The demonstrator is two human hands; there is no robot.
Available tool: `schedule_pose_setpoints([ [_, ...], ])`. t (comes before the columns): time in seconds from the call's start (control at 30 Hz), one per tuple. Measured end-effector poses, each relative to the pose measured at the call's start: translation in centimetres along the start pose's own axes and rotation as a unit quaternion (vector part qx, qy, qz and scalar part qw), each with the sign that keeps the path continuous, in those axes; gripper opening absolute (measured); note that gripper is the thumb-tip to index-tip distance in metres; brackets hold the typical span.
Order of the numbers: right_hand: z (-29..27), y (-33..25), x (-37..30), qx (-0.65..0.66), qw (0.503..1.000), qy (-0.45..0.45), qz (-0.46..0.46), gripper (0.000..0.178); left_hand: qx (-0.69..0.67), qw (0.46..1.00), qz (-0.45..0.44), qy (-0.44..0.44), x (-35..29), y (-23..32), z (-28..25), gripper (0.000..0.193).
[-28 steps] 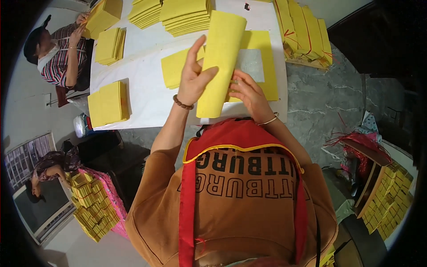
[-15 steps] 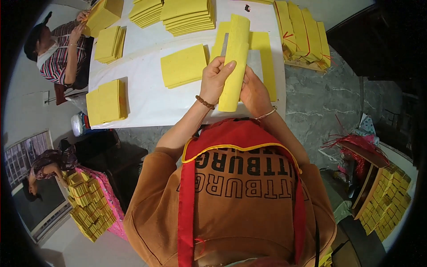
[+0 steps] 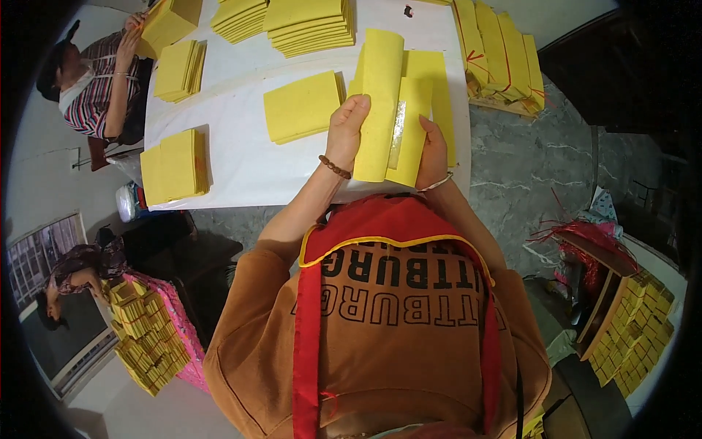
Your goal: Sorting and stacking yellow spirit money papers on a table.
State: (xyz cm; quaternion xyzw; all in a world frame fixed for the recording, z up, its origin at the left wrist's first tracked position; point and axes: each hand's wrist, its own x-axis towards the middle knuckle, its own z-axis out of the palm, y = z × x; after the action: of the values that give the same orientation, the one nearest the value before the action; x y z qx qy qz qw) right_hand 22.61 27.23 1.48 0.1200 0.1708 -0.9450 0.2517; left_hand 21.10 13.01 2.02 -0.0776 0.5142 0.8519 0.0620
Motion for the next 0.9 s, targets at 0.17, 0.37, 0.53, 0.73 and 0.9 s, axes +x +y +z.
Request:
schedule_pose_setpoints([
  [0.17,-0.7,0.0,0.1,0.042,0.999,-0.011,-0.008,0.035,-0.12,0.989,-0.085,-0.013,0.2,0.7,-0.4,0.022],
  [0.37,0.2,0.0,-0.1,-0.002,0.999,0.04,-0.035,0.035,-0.125,0.989,-0.075,-0.004,0.5,0.3,-0.2,0.023],
  [0.53,0.6,-0.1,0.2,-0.031,0.997,0.041,-0.058,0.044,-0.115,0.99,-0.075,-0.011,0.7,0.0,-0.3,0.023],
  [0.73,0.6,-0.1,0.0,-0.001,0.999,0.034,-0.03,0.046,-0.116,0.991,-0.071,-0.015,0.6,-0.1,-0.3,0.023],
  [0.9,0.1,0.2,0.2,-0.015,0.998,0.05,-0.041,0.047,-0.118,0.99,-0.082,-0.001,0.5,0.2,0.0,0.023],
])
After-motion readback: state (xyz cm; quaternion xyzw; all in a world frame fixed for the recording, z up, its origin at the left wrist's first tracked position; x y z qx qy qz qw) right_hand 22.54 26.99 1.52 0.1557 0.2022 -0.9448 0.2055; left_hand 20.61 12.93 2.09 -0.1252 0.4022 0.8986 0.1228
